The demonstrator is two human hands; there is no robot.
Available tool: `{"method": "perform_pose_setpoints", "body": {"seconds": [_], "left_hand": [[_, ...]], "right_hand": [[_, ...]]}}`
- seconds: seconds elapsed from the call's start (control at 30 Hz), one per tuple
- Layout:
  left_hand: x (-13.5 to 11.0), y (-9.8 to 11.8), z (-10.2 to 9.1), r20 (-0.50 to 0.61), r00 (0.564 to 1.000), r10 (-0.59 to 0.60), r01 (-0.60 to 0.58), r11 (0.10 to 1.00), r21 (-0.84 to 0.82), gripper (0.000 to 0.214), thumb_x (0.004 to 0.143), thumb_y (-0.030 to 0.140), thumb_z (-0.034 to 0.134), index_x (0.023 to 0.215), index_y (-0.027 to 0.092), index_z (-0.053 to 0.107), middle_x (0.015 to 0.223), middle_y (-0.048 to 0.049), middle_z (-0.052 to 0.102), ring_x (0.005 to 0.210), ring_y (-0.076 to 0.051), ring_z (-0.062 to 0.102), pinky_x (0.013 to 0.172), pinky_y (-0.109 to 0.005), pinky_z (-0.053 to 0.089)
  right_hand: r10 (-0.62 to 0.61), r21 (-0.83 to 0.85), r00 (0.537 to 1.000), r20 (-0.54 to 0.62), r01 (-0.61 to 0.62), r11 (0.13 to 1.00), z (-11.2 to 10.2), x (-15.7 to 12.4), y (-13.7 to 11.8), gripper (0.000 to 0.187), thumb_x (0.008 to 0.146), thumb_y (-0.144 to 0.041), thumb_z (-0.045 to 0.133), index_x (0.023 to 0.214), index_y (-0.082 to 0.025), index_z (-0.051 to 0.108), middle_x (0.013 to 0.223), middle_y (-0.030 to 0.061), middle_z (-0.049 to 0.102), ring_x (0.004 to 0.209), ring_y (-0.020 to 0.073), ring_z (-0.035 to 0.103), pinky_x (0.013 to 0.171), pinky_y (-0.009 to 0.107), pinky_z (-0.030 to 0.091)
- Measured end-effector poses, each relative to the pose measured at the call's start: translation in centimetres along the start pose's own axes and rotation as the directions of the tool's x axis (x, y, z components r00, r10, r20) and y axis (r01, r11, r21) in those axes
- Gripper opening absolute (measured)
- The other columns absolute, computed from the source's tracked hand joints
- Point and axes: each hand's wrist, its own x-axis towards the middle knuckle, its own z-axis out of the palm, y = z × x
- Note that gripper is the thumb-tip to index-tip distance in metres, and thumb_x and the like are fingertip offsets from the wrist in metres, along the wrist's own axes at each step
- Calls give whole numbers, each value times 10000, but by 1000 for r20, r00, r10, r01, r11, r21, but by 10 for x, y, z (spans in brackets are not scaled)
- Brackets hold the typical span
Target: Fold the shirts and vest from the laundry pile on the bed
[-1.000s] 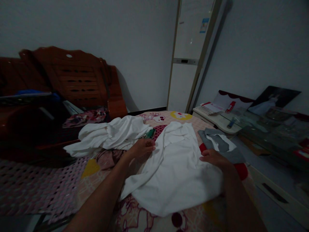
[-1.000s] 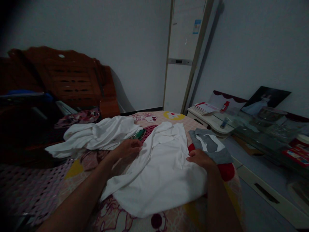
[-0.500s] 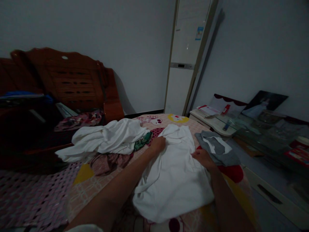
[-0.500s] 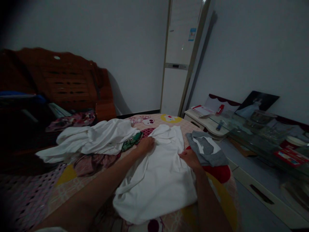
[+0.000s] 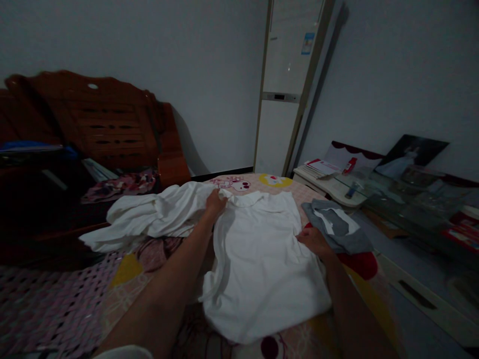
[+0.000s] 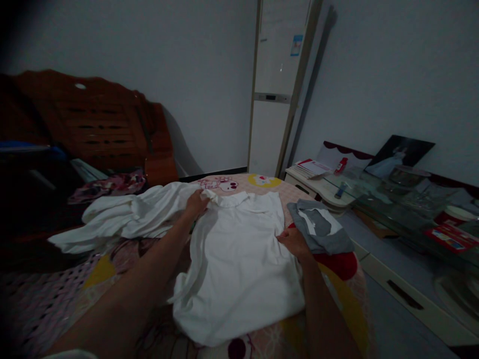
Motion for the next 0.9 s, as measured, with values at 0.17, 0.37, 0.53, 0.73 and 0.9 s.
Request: {"method": "perform_pose_setpoints", "body": {"seconds": [0.17, 0.37, 0.53, 0.73, 0.9], "left_hand": [[-11, 5, 33, 84, 995, 59, -87, 915, 394, 772, 742, 450, 726, 1359, 92, 430, 1513, -267, 353, 1395, -368, 373, 1045, -396, 398], [3, 7, 31, 123, 988, -90, -13, 753, 658, 581, 897, 372, 542, 1356, 30, 449, 1336, -259, 562, 1226, -311, 571, 936, -336, 468], [9, 5, 19, 182, 980, -80, -71, 718, 692, 400, 844, 391, 600, 1113, 100, 654, 1136, -175, 683, 1096, -288, 640, 827, -283, 489], [5, 9, 11, 231, 968, 95, -234, 675, 700, 258, 849, 326, 568, 1009, 172, 699, 1071, -121, 695, 1036, -257, 650, 791, -278, 486], [-1, 10, 6, 308, 933, 188, -342, 734, 587, 205, 859, 248, 556, 1002, 168, 680, 1034, -89, 718, 1014, -227, 653, 815, -265, 467]], "right_hand": [[-20, -34, 999, -27, 19, 999, 3, 2, 4, 173, 672, -270, 631, 531, -170, 639, 571, 23, 643, 583, 160, 570, 559, 256, 379], [-51, -149, 999, -5, 50, 988, 4, 3, 8, 211, 723, -285, 626, 543, -175, 610, 578, 19, 637, 572, 147, 564, 548, 240, 378], [-65, -389, 992, -107, 18, 921, -1, 7, -3, 297, 862, -338, 539, 640, -174, 647, 698, 68, 679, 695, 174, 608, 632, 257, 392], [-43, -507, 983, -179, -55, 860, -3, 57, -22, 309, 926, -256, 433, 849, -149, 712, 941, 142, 707, 926, 232, 643, 780, 298, 420], [39, -505, 980, -198, -136, 852, 7, 103, -19, 298, 894, -328, 542, 939, -88, 713, 1018, 198, 703, 957, 270, 661, 765, 307, 448]]}}
